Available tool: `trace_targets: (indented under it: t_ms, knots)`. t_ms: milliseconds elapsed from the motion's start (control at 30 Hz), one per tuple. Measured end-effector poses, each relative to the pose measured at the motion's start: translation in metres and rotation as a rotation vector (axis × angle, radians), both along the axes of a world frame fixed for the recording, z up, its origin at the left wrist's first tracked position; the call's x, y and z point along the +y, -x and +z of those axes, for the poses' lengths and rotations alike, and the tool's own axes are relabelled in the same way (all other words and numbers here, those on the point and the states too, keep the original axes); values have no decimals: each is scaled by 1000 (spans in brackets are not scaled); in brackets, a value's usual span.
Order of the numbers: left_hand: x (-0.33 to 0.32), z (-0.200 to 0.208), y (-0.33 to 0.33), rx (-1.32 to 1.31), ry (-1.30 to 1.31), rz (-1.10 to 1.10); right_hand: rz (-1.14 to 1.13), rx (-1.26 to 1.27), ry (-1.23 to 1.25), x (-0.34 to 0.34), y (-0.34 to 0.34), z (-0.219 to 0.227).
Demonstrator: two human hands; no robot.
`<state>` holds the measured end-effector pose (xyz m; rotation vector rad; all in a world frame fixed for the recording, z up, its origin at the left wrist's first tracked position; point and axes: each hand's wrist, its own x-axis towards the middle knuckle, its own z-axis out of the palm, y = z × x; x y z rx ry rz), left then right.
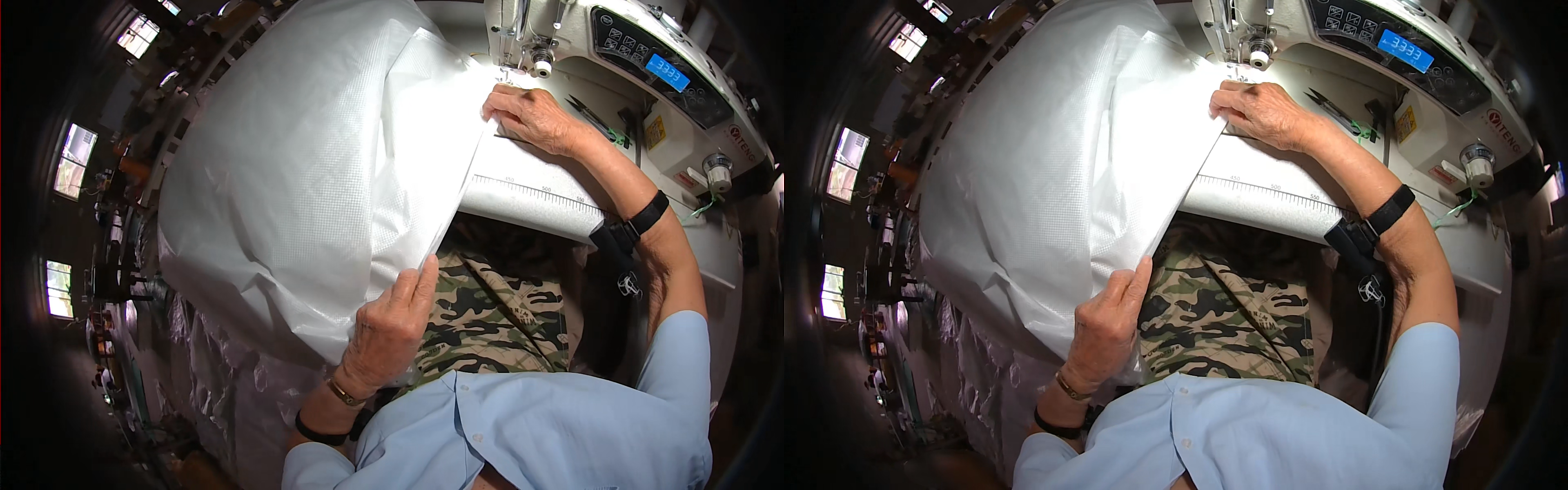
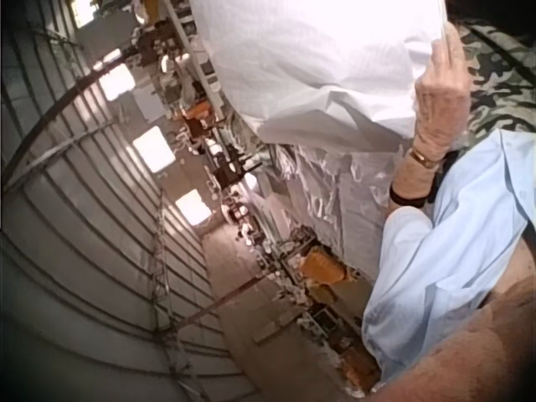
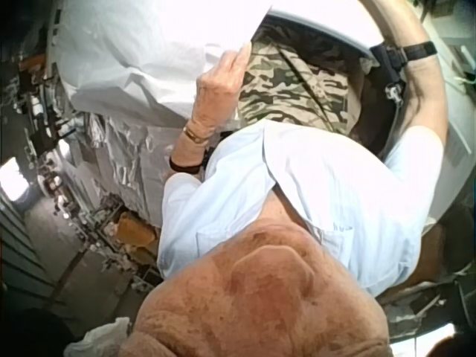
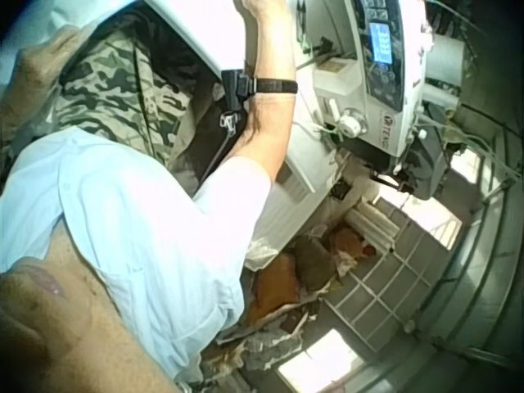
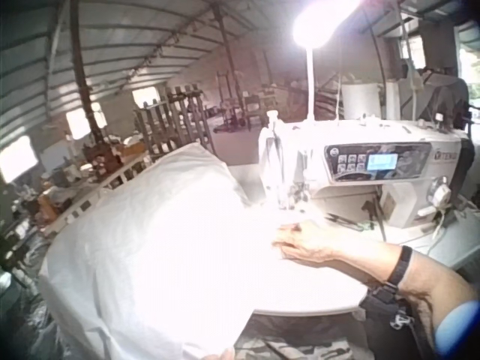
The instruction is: The recorder uses an industrial sewing machine to join edges of large white plastic or synthetic fabric sheets.
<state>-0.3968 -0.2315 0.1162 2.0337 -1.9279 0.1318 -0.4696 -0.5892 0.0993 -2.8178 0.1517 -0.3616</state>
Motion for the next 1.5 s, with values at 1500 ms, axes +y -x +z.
trace_targets:
  t_ms: [1500]
  knots:
    - [-20,-11,-13,171,320,157,-28,-224,13,3,-2,-17]
